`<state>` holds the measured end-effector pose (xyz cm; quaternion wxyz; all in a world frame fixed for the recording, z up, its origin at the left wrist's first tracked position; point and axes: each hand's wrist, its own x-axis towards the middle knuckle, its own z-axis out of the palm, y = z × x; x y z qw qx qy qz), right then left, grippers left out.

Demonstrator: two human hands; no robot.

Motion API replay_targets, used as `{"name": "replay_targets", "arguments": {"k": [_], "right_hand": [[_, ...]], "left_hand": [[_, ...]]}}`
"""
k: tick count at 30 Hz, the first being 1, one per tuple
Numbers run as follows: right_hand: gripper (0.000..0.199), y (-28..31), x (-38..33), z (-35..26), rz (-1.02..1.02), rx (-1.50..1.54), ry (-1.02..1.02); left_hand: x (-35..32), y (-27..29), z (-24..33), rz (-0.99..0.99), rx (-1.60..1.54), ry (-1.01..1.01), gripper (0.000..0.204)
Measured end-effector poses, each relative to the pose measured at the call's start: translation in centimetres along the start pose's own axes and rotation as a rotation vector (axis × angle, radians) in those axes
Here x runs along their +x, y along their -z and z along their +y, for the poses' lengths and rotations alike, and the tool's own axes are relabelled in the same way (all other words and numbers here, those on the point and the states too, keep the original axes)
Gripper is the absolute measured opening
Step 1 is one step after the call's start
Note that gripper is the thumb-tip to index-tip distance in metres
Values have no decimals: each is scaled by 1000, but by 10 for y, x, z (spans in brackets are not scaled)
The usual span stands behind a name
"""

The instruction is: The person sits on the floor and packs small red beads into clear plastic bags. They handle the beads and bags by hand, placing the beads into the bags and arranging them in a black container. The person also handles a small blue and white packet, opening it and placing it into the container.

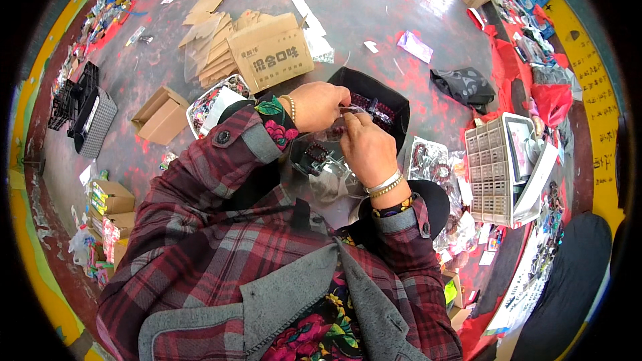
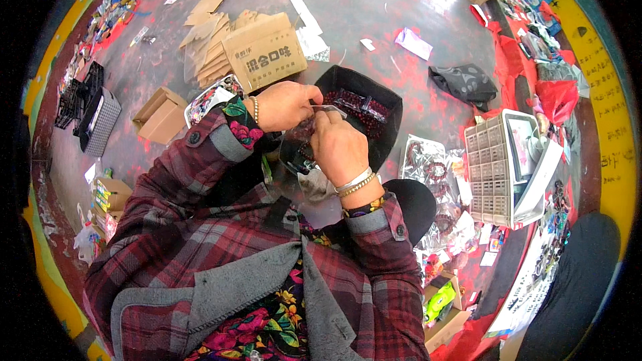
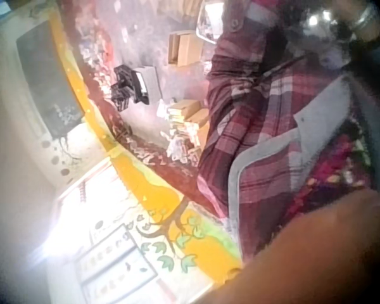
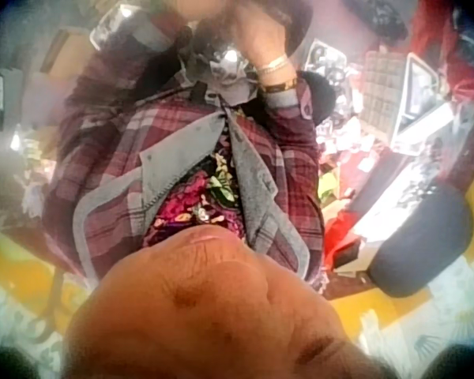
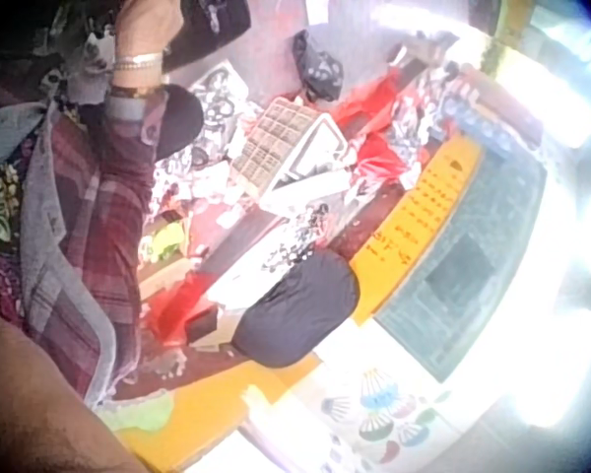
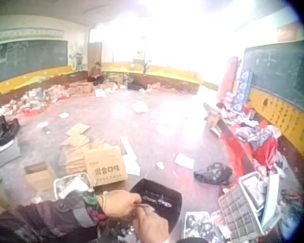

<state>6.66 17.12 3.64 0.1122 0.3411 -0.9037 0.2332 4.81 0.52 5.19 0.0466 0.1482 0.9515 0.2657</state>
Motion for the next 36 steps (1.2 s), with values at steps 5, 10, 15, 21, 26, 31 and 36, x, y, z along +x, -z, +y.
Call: {"name": "replay_targets", "arguments": {"k": [5,10,15,21,26,31,36], "right_hand": [[17,-6,1,19,-63,-41,214],[9,-23,-1,23,-37,94,290],[14,-10,-4,21,-182,179,229],[21,-39,-11,33,-388,79,2],[17,-34,-12,36,-313,-13,4],[19,-8,-9,71,-85,425,42],[18,35,-7,73,-149,1118,-557]], "left_hand": [[1,-5,-4,102,12,-35,17],[6,-9,1,9,33,-30,13],[4,-15,-3,-15,26,10,14],[4,-15,13,-80,12,1,16],[9,-25,8,3,-120,-83,23],[9,-21,-32,316,-1002,36,43],[-13,-48,-64,283,-1703,283,61]]}}
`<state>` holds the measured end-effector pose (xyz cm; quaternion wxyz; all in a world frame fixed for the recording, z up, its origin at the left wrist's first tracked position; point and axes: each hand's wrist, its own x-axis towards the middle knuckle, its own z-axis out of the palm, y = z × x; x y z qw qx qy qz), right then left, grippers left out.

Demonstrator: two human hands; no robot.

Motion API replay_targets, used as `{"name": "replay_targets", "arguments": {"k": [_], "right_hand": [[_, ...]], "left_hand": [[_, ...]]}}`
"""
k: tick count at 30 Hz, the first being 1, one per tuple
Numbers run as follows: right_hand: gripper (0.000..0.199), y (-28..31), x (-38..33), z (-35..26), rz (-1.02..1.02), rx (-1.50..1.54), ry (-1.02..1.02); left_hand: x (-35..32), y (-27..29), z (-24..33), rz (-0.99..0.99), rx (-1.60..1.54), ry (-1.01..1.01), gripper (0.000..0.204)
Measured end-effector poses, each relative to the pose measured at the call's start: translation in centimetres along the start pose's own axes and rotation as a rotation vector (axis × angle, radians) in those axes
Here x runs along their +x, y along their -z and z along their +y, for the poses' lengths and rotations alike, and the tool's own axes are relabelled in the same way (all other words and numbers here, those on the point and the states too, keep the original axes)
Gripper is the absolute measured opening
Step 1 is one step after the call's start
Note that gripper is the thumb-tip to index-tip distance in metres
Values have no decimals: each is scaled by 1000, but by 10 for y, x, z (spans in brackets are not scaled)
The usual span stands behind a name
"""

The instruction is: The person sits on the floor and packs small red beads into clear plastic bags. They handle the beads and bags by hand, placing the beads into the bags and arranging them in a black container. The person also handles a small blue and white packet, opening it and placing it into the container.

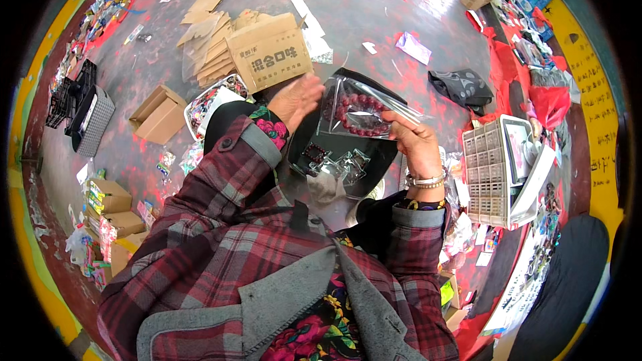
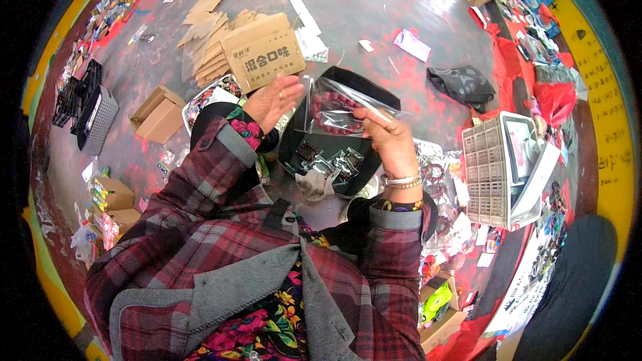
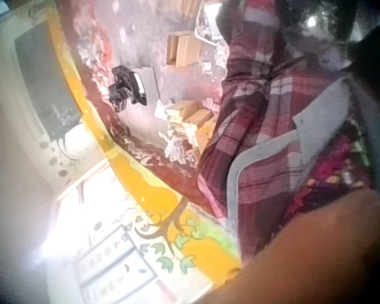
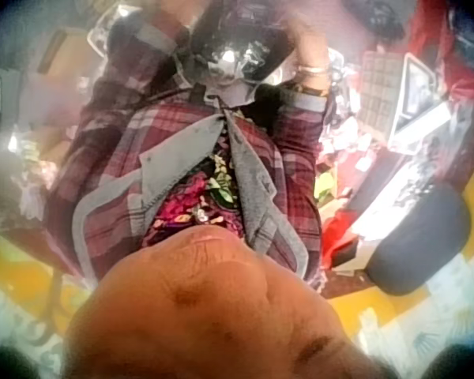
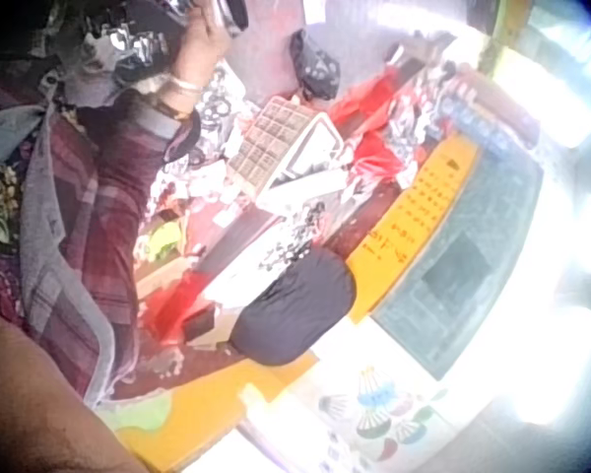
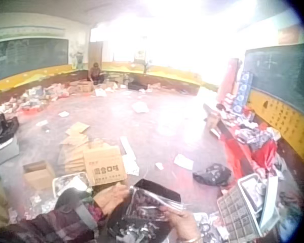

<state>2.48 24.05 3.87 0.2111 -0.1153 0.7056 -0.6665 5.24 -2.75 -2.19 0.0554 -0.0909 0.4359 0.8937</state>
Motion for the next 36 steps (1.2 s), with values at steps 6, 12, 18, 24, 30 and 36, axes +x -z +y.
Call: {"name": "replay_targets", "arguments": {"k": [6,12,18,24,30,36], "right_hand": [[20,-1,1,2,-58,67,-37],[23,-2,-1,0,-185,-26,-7],[28,-1,-3,-7,-268,-81,-51],[33,-1,-5,-11,-199,-40,-6],[27,5,-8,-12,-171,4,83],[28,15,-12,-16,-250,36,-14]], "left_hand": [[-11,-31,5,-117,255,113,31],[-13,-32,8,-105,147,157,23],[-12,-29,5,-138,-10,88,26],[-7,-21,3,-170,43,108,30],[-5,-13,0,-214,141,159,32],[-13,-22,6,-265,77,270,29]]}}
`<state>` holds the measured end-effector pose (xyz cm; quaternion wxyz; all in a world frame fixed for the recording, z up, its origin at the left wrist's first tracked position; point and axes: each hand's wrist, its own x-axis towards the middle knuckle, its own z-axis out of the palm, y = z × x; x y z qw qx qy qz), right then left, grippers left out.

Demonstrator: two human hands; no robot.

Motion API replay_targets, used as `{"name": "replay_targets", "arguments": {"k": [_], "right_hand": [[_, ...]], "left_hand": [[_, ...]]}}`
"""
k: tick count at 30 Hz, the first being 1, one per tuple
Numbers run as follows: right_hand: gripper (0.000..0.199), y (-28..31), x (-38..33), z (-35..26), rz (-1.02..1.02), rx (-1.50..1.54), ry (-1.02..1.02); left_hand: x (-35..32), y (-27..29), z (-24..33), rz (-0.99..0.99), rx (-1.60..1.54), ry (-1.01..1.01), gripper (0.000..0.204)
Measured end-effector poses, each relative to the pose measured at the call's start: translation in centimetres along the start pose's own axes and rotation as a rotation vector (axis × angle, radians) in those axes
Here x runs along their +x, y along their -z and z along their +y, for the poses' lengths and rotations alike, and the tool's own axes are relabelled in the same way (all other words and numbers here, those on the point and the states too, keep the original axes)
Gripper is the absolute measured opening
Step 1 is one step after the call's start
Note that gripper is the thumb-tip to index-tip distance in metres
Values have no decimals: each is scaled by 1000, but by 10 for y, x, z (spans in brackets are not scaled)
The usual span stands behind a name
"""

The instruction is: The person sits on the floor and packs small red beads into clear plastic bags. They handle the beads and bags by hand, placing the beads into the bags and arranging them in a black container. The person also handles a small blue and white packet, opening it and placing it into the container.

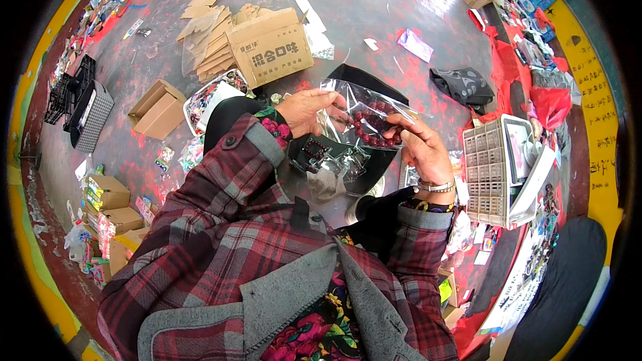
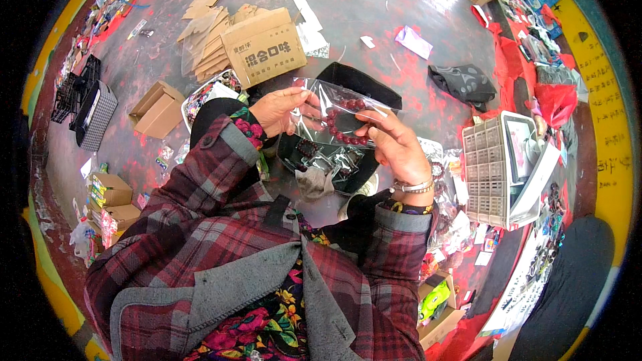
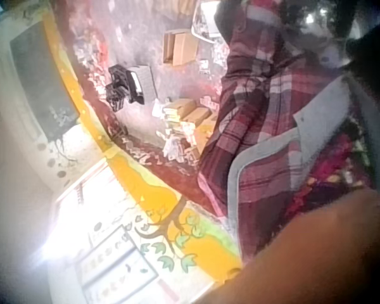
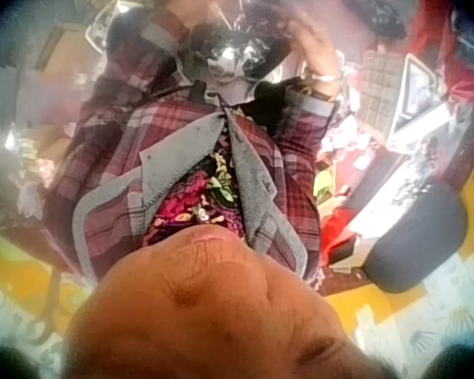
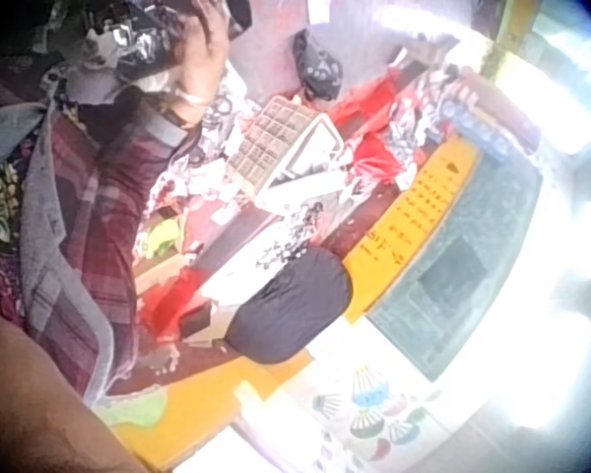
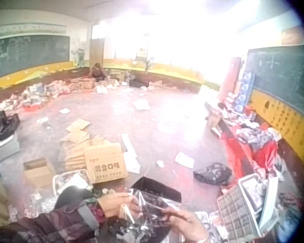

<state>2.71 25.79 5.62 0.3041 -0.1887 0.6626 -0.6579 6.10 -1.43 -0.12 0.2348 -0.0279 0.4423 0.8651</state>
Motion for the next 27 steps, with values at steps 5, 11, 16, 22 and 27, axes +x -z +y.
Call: {"name": "replay_targets", "arguments": {"k": [5,11,16,22,27], "right_hand": [[37,-6,-1,-3,-53,183,-32],[48,-14,6,3,-18,199,23],[51,-20,9,4,-16,220,17],[48,-20,8,3,-6,194,-2],[39,5,5,15,31,258,-82]], "left_hand": [[9,8,-11,26,-80,-62,27],[6,-2,-3,78,-115,11,23],[9,7,-11,177,-54,65,22],[8,2,-8,232,-72,-7,18],[10,19,-10,164,-26,-37,12]]}}
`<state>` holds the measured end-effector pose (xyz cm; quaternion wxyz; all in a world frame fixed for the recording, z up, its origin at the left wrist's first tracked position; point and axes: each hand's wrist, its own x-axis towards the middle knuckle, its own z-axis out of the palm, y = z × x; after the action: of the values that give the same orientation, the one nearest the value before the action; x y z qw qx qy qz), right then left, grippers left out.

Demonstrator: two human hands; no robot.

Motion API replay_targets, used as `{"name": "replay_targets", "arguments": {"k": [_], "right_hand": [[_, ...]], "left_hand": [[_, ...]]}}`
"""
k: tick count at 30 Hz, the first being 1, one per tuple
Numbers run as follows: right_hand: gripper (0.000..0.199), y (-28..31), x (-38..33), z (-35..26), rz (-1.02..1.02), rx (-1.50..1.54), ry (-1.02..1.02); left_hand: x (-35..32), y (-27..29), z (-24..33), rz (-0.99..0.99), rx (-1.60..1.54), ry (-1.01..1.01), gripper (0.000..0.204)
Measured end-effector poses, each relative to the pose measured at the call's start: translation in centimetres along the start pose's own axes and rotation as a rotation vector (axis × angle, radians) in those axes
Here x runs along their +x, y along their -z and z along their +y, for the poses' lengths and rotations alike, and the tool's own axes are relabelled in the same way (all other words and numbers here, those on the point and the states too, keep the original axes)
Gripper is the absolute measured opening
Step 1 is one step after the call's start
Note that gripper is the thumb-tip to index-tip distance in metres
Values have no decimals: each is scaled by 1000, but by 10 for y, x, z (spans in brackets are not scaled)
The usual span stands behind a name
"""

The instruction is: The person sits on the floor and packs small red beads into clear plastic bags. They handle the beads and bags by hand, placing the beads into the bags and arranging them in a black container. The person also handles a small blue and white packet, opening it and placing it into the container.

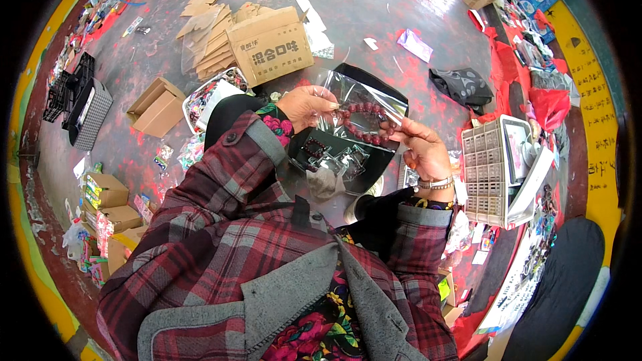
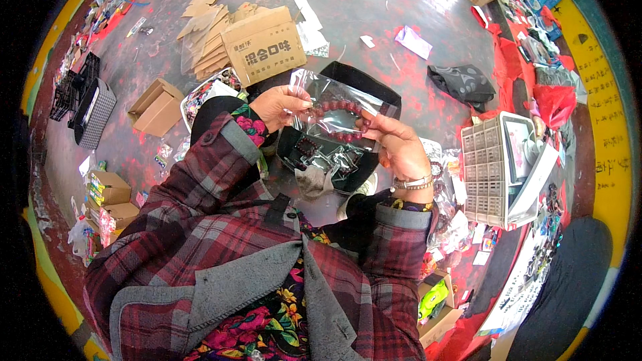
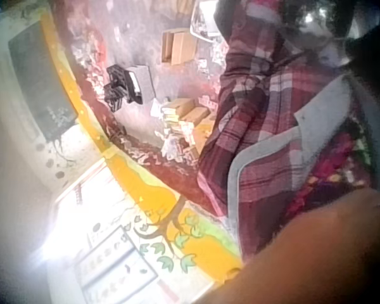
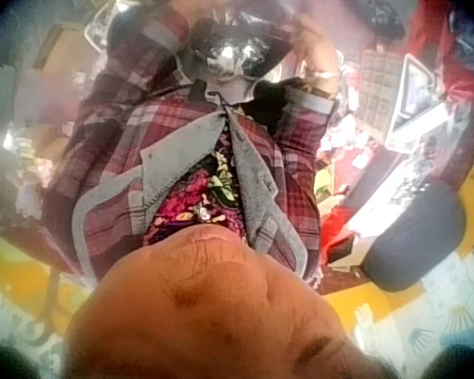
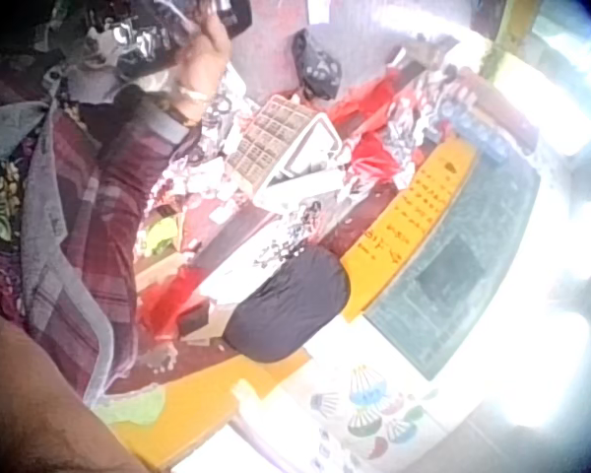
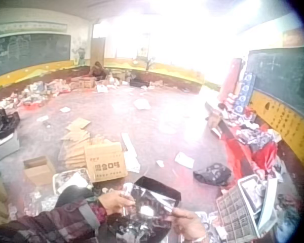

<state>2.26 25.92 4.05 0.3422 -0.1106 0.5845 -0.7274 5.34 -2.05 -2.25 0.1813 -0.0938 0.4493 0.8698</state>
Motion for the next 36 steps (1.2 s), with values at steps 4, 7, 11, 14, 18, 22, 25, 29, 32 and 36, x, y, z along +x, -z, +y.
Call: {"name": "replay_targets", "arguments": {"k": [4,7,11,14,18,22,25,29,32,36], "right_hand": [[31,6,1,4,91,-155,-53],[23,1,0,1,88,-172,-14],[17,-3,1,-1,138,-143,41],[16,-1,2,3,159,-76,109],[16,-8,5,5,142,-2,137],[17,-19,7,5,165,67,117],[16,-13,11,10,98,30,103],[15,-18,14,13,149,62,172],[16,-12,18,19,155,122,152],[13,-16,17,17,205,4,132]], "left_hand": [[0,0,-1,-30,57,-12,11],[-4,-6,0,-83,-67,24,10],[-11,-18,7,-228,-221,45,8],[-11,-19,8,-236,-252,41,9],[-8,-17,0,-251,-262,5,11],[-11,-28,-2,-238,-271,23,22],[-6,-21,-10,-265,-278,38,38],[-4,-21,-13,-268,-275,77,39],[-6,-26,-10,-233,-275,111,39],[-4,-23,-13,-250,-238,85,40]]}}
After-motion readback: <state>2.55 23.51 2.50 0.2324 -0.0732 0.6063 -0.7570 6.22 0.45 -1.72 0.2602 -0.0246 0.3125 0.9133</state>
